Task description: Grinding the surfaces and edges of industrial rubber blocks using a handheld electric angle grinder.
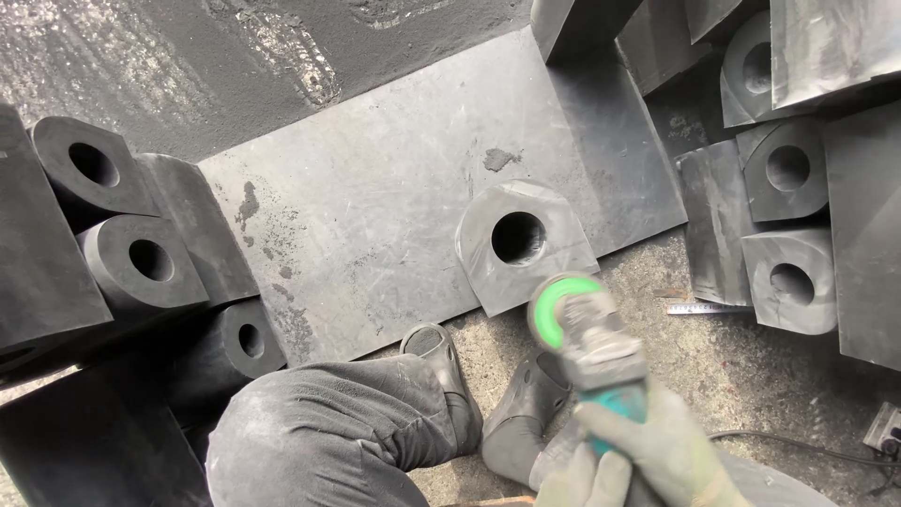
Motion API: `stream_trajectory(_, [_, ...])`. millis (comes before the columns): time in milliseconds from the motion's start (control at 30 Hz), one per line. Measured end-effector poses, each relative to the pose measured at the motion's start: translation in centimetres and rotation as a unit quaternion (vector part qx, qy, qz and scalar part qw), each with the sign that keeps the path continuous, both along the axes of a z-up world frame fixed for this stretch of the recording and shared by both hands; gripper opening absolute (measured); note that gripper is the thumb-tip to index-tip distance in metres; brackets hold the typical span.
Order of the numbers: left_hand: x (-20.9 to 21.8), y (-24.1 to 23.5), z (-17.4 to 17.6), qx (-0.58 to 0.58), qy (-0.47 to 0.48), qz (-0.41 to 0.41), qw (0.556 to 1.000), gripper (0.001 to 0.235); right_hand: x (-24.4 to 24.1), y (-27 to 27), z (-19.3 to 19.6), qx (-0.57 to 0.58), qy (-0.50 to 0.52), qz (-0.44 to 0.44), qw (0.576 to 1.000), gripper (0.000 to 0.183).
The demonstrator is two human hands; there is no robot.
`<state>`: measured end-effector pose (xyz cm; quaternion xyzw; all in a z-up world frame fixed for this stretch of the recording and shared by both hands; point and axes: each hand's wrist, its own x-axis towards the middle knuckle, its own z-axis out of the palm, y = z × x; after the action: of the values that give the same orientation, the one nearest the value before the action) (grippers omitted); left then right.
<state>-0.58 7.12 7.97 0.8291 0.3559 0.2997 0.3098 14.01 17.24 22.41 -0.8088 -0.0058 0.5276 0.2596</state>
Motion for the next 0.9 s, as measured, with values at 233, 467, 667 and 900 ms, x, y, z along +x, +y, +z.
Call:
stream_trajectory(233, [-0.1,9.7,9.3,-0.015,0.078,0.027,0.996,0.025,1.1,-1.8,-2.3,0.038,0.026,-0.056,0.997,0.049])
stream_trajectory(467, [-0.1,7.0,7.3,-0.082,-0.015,-0.043,0.996,0.029,0.1,1.6,0.2,0.014,0.009,-0.016,1.0,0.044])
stream_trajectory(667, [-0.2,9.5,8.6,-0.119,0.029,-0.065,0.99,0.033,0.5,2.3,0.8,0.0,0.008,0.05,0.999,0.041])
stream_trajectory(900, [1.1,5.5,4.7,-0.082,-0.001,-0.015,0.997,0.031,0.4,2.1,-0.2,0.037,0.036,0.001,0.999,0.038])
